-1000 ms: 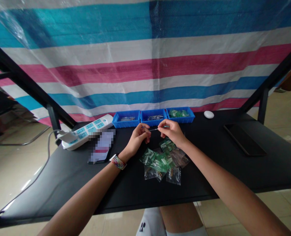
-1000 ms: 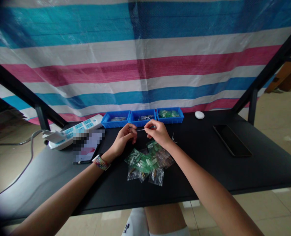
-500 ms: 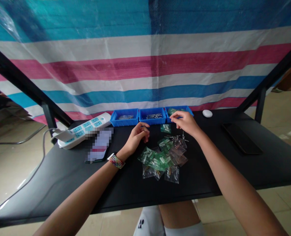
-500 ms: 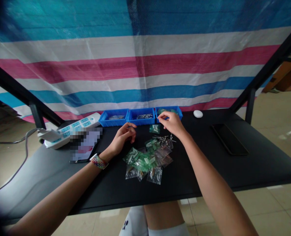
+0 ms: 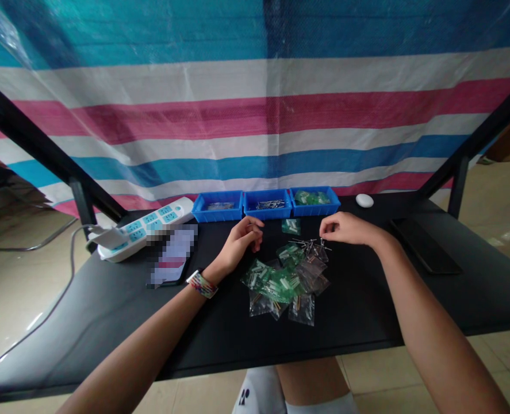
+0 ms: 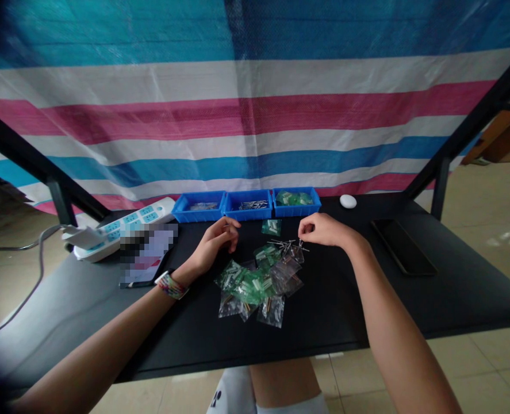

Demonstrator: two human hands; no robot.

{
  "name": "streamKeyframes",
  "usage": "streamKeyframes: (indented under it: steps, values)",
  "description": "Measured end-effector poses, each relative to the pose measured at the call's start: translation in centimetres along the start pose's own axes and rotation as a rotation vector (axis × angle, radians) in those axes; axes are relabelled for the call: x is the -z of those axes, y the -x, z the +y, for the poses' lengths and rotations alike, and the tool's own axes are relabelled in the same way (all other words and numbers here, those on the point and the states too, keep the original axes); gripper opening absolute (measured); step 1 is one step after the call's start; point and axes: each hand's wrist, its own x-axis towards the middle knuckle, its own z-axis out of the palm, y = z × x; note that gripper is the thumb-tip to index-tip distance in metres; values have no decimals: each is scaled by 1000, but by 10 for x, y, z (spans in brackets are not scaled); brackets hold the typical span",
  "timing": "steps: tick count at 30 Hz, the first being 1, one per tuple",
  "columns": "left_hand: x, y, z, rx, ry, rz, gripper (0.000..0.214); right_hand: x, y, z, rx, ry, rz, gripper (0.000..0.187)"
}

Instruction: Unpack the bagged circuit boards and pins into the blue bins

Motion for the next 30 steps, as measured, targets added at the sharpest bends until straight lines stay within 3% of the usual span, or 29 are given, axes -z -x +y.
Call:
streamKeyframes:
  steps: [4,15,18,23,30]
  values:
    - [-1,-1,0,6,-3,9,26,-12,-2,0,-74,-16,83,15]
    - [1,-2,-2,-2,3,5,26,-24,-6,0,4,45,99,20]
    - [0,-2,-2,3,-4,7,26,-24,-7,0,27,66,154,19]
    - [0,-2,-2,9,-33,-2,25,-32,-8,-21,206,-47,282,9]
    - [0,-1,1,20,-202,-114,31,-73,-6,-72,488,-125,298,12]
